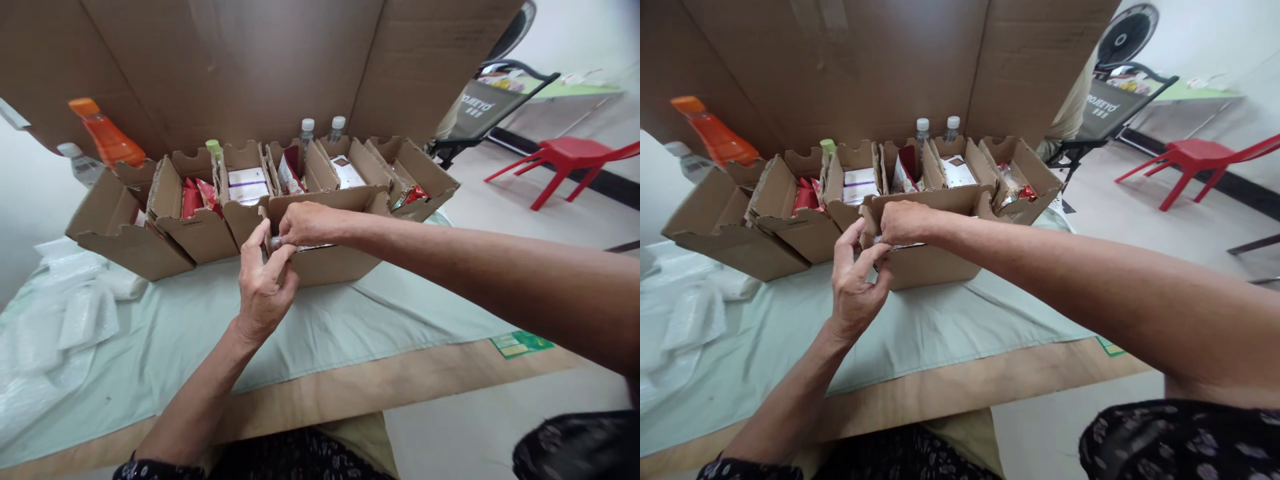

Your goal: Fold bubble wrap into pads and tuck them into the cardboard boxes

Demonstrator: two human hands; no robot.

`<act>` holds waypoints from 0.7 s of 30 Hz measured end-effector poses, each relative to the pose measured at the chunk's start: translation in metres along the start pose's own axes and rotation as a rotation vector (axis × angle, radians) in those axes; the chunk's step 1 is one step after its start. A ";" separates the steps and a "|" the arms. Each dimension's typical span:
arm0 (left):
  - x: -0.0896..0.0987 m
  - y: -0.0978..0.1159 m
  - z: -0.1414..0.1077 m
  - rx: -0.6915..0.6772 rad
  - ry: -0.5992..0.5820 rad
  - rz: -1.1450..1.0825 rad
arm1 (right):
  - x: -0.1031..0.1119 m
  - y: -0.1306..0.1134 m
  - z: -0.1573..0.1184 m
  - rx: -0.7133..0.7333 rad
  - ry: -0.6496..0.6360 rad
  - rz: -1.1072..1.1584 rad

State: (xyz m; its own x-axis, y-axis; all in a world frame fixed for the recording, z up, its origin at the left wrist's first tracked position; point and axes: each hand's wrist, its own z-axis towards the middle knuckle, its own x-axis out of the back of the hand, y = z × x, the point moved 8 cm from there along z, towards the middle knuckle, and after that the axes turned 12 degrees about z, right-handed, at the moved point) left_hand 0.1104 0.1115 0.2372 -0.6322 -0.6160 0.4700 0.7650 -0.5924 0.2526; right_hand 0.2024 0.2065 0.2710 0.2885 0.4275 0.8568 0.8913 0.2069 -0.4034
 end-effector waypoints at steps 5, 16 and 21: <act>0.000 0.000 -0.003 0.007 0.019 -0.012 | -0.007 -0.002 0.008 -0.017 0.022 -0.084; 0.017 -0.026 -0.014 0.197 -0.049 -0.132 | 0.065 0.038 -0.107 0.244 0.625 0.338; -0.014 -0.057 -0.059 0.576 -0.304 -0.353 | 0.016 0.179 -0.202 0.045 1.361 0.824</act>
State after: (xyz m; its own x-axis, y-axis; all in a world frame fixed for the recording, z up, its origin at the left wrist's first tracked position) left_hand 0.0679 0.1228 0.1661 -0.8546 -0.2182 0.4711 0.5185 -0.3110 0.7965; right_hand 0.4375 0.0723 0.2773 0.7715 -0.6353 0.0342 0.3367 0.3621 -0.8692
